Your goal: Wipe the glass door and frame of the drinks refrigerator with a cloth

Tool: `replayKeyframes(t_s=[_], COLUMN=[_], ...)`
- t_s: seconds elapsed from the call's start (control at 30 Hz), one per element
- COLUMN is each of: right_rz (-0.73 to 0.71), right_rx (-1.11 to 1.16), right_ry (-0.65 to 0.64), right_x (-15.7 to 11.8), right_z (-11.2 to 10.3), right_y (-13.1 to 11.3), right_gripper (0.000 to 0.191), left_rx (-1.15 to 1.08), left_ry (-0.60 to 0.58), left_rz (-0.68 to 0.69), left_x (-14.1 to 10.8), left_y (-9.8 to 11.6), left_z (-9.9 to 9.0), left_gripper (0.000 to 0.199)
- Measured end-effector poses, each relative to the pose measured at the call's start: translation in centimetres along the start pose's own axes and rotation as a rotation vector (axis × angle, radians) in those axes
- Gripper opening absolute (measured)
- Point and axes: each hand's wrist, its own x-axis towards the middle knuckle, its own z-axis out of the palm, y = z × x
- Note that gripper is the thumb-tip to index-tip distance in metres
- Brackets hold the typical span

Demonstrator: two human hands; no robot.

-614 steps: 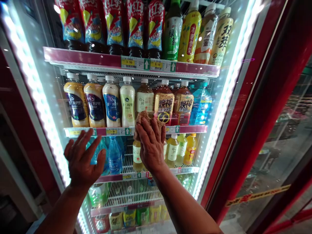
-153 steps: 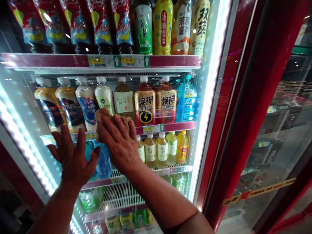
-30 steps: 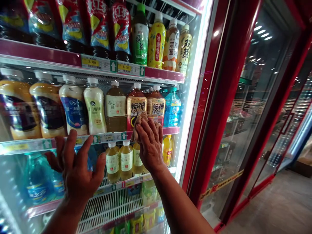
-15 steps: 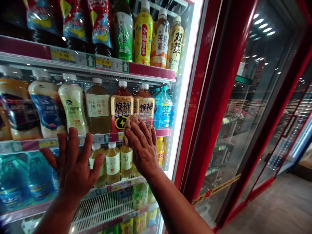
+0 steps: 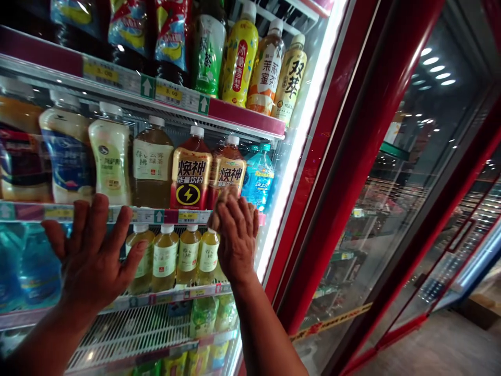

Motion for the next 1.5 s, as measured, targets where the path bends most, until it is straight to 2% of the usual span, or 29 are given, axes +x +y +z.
replayKeyframes(t_s=[0.1,0.33,0.57,0.8,1.03,1.23,1.37,1.5], right_rz=[0.059,0.053,0.079,0.045,0.086,0.088,0.068,0.09], right_rx=[-0.011,-0.003,-0.066,-0.063,-0.093,-0.076,-0.05,-0.042], right_ry=[0.065,0.013,0.065,0.04,0.084,0.08,0.072,0.086], right_x=[0.4,-1.8,-0.4,-1.9,0.3,-1.8,-1.2,-0.3], right_z=[0.0,-0.2,-1.0,-1.3,-2.1,-1.8,-2.1,-2.3], right_y=[1.4,1.2,3.8,4.1,6.6,6.0,6.7,7.5], right_gripper=[0.067,0.067,0.062,0.065,0.06,0.063,0.063,0.066], left_rx=[-0.013,-0.029,-0.029,-0.06,-0.039,-0.043,-0.042,-0.05], left_ry=[0.015,0.02,0.041,0.077,0.072,0.053,0.076,0.133], left_rz=[-0.03,-0.045,-0.032,-0.091,-0.106,-0.105,-0.107,-0.082], left_x=[0.1,0.0,0.0,0.0,-0.1,0.0,0.3,1.3], left_y=[0.4,0.5,0.6,1.1,1.1,1.1,2.0,4.5], left_z=[0.0,0.2,0.3,0.6,0.7,0.6,0.2,0.2], left_gripper=[0.076,0.077,0.077,0.071,0.071,0.07,0.073,0.079])
